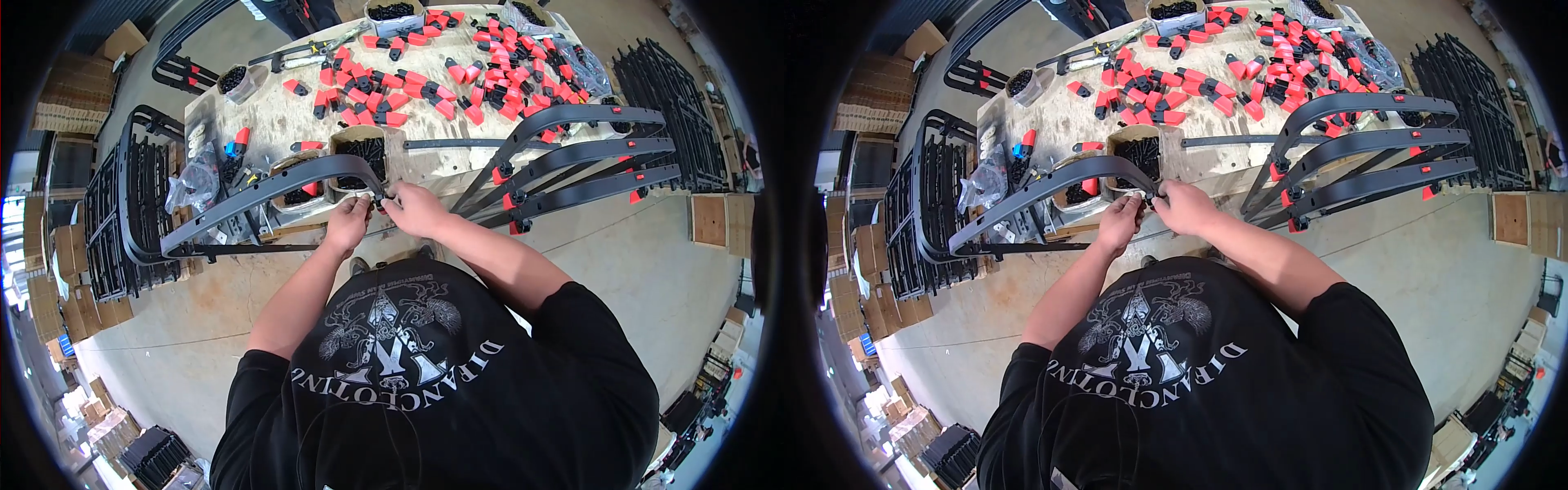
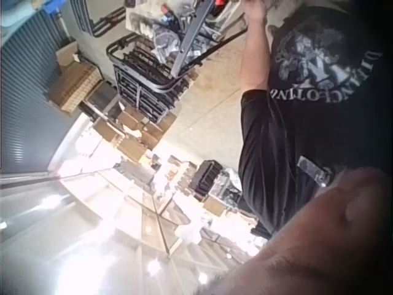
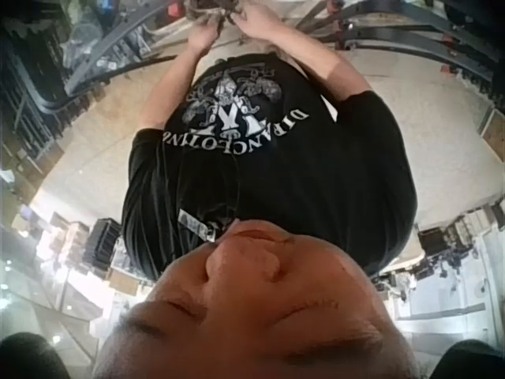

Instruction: Assembling black metal frame components by attaching red plastic end caps and securing structural connections at a workbench.

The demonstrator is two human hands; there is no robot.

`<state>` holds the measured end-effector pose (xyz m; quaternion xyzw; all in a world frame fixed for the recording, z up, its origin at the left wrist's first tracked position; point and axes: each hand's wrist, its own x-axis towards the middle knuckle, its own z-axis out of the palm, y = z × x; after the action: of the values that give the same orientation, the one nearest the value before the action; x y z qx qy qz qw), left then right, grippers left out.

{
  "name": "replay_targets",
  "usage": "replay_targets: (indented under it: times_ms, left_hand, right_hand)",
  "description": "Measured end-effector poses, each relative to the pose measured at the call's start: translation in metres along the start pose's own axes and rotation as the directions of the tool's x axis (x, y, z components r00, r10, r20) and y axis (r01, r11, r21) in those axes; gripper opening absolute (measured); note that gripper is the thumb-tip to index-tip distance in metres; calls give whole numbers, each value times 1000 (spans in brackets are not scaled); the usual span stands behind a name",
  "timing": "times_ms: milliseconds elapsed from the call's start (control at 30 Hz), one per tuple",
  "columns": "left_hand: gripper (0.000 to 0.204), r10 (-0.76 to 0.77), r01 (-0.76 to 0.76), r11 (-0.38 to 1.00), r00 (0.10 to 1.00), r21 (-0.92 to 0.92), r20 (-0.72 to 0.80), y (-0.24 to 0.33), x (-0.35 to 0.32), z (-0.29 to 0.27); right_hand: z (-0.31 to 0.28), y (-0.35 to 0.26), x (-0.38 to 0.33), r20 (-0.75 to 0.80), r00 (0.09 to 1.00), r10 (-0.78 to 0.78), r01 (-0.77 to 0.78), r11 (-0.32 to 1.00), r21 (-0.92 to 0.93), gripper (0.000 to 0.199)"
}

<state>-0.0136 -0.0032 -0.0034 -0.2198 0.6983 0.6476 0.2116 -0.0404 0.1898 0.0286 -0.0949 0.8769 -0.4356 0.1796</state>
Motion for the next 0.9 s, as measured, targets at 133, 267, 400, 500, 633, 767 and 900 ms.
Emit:
replay_targets:
  times_ms: [133, 267, 400, 500, 633, 767, 900]
  left_hand:
    - [32, -67, 77, 989, 995, -124, 76, 2, 3, 5]
    - [36, -156, 180, 960, 980, -213, 126, 14, 0, 8]
    - [36, -229, 306, 895, 939, -323, 255, 9, 7, 0]
    - [31, -241, 354, 863, 915, -361, 324, 2, 13, -4]
    - [24, -186, 268, 886, 953, -379, 238, 13, 3, 2]
    - [15, -52, 104, 947, 983, -304, 175, 6, 2, -5]
    - [9, 152, -78, 932, 970, -355, 187, -6, 6, -12]
  right_hand:
    - [6, -1, 6, 6, 990, -140, 139, 969, -207, 27]
    - [6, -5, 8, 63, 993, -98, 110, 964, -243, 28]
    - [4, -8, 8, 78, 993, -87, 103, 967, -232, 28]
    - [3, -9, 8, 86, 992, -94, 112, 964, -240, 28]
    - [4, -6, 8, 72, 991, -109, 123, 965, -233, 28]
    - [4, -6, 8, 70, 992, -108, 121, 966, -229, 28]
    - [5, -5, 9, 77, 992, -102, 118, 964, -240, 29]
